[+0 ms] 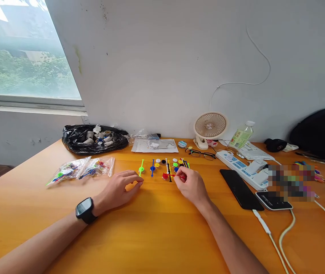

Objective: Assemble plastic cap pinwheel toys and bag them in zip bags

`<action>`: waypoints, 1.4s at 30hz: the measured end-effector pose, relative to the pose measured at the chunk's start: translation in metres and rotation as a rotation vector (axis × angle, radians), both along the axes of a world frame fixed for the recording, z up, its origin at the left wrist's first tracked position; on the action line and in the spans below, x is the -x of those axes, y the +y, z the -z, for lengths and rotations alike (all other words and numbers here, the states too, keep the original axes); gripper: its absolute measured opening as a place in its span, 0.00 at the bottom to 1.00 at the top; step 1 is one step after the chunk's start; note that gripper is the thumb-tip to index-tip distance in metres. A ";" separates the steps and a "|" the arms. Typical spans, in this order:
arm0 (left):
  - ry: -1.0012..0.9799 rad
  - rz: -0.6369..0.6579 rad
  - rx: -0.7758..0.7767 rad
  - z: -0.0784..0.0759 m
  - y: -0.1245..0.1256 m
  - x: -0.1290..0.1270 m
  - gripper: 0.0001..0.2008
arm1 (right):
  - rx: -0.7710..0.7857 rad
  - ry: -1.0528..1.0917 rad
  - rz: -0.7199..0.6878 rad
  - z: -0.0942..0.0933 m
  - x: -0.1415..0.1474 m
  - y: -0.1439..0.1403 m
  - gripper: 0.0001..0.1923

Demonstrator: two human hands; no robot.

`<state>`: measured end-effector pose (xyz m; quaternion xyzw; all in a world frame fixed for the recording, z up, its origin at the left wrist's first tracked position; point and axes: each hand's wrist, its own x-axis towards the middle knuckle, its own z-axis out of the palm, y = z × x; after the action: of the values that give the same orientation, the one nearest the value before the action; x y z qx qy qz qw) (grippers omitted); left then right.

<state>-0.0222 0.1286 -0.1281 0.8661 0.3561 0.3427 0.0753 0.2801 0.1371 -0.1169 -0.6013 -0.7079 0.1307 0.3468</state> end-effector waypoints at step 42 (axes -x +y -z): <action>0.041 0.307 0.236 -0.007 -0.009 -0.002 0.18 | 0.471 0.494 -0.441 0.014 0.054 -0.025 0.12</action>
<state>-0.0198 0.1193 -0.1207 0.9021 0.2592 0.2653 0.2206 0.2259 0.1117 -0.1306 -0.4487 -0.6659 0.5009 0.3230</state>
